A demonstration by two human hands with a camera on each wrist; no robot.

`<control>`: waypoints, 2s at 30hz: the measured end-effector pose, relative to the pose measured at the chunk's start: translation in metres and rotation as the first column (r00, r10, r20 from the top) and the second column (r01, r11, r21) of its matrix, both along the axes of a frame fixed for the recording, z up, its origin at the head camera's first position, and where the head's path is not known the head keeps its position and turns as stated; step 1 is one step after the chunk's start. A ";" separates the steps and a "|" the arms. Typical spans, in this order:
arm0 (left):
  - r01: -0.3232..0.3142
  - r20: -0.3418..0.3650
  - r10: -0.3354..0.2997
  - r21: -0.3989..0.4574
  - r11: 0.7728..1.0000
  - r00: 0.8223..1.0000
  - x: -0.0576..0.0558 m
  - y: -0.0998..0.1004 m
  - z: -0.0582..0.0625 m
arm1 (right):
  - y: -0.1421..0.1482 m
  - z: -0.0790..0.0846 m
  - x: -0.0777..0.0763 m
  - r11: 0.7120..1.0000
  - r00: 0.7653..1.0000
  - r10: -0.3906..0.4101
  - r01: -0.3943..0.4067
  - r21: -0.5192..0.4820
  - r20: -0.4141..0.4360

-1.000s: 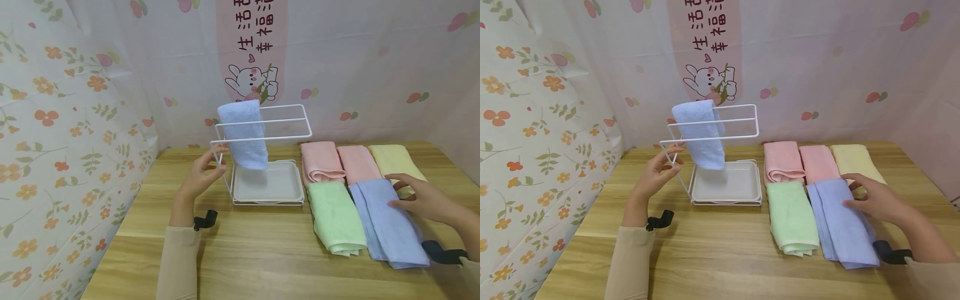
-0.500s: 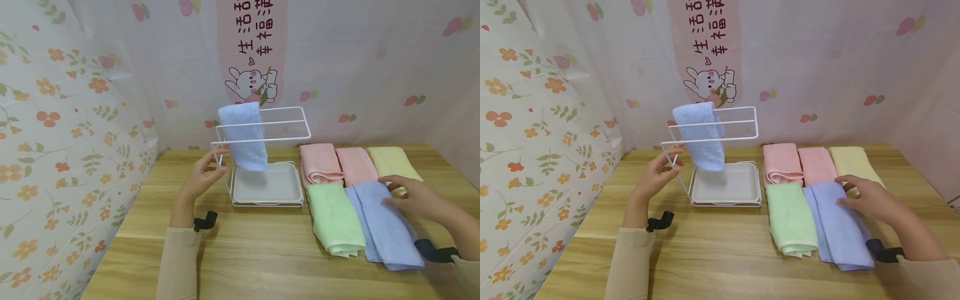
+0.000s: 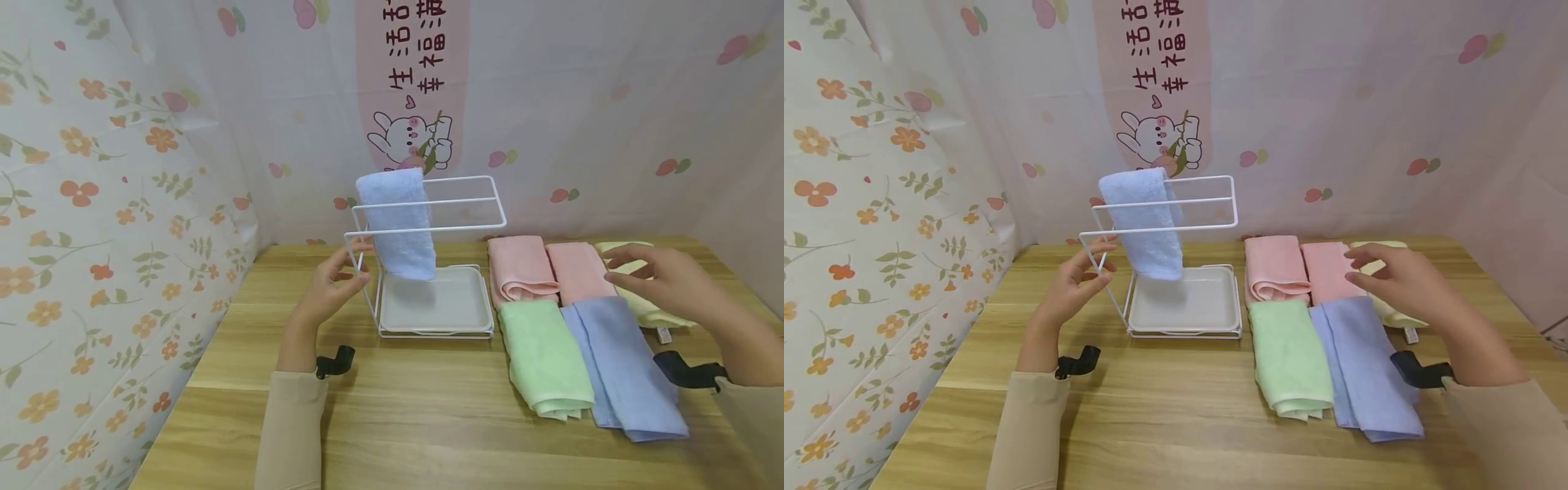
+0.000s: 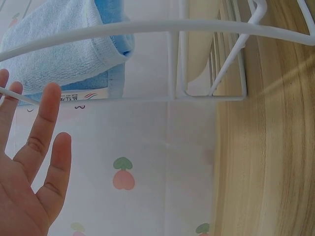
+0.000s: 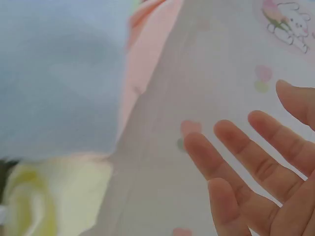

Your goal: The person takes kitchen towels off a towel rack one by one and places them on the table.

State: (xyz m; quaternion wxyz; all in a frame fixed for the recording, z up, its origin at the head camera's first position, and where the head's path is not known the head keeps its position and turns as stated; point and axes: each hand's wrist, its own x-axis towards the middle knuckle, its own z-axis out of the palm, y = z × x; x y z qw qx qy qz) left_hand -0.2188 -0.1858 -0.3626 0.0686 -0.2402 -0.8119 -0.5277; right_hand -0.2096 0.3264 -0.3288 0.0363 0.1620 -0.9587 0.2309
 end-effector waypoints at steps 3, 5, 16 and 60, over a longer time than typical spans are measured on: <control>0.008 -0.006 -0.008 0.005 1.000 1.000 0.000 0.000 0.000 | -0.013 0.011 -0.005 0.999 1.000 0.014 -0.015 -0.035 -0.027; 0.006 -0.004 -0.006 0.003 1.000 1.000 0.001 0.000 0.000 | -0.022 0.018 -0.008 0.999 0.999 0.016 -0.017 -0.049 -0.033; 0.000 0.001 0.000 0.008 1.000 1.000 0.000 0.001 0.001 | -0.073 0.060 -0.021 0.978 0.998 0.010 -0.023 -0.207 -0.061; 0.020 -0.012 -0.019 0.061 0.998 1.000 0.001 0.003 -0.002 | -0.242 0.128 -0.084 0.925 0.955 0.289 -0.263 -0.273 0.060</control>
